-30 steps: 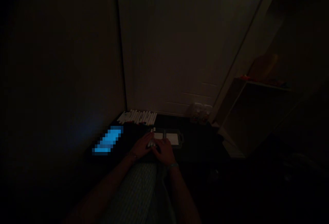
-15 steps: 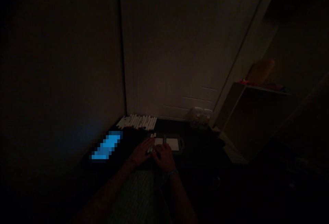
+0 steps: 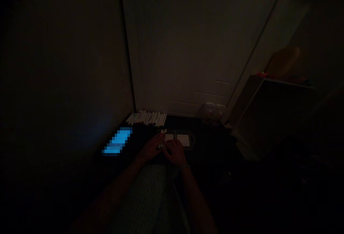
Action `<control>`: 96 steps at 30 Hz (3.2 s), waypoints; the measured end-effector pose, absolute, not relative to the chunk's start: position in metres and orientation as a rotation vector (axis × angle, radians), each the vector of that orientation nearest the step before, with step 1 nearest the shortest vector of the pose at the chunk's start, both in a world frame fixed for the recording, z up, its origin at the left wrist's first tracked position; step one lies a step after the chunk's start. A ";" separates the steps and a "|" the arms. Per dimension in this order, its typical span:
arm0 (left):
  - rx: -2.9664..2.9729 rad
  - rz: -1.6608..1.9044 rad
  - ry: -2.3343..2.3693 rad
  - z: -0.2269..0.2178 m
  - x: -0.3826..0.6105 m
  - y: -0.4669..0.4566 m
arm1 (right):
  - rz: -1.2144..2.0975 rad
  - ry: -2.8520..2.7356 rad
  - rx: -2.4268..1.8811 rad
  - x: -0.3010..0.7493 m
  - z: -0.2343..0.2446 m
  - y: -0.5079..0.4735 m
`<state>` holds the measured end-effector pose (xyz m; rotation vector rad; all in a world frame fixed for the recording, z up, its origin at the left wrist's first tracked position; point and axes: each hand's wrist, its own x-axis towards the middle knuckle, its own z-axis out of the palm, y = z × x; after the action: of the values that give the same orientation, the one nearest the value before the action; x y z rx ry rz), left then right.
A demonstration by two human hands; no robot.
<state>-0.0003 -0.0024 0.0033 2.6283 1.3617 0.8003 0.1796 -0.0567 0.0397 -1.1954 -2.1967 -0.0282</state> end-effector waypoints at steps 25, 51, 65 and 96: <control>2.612 0.835 1.347 0.002 -0.002 0.000 | -0.055 -2.190 -1.221 0.179 0.039 -0.056; 2.642 0.807 1.396 0.003 -0.001 -0.005 | -0.077 -2.199 -1.209 0.179 0.030 -0.050; 2.607 0.834 1.412 0.007 0.000 -0.009 | -0.093 -2.200 -1.238 0.180 0.031 -0.051; 2.639 0.882 1.428 0.007 0.004 -0.008 | -0.095 -1.982 -1.536 0.181 0.033 -0.042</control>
<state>0.0040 -0.0084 0.0071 2.6389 1.4279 0.8821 0.1807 -0.0416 0.0333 -1.5363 -1.9817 -0.0946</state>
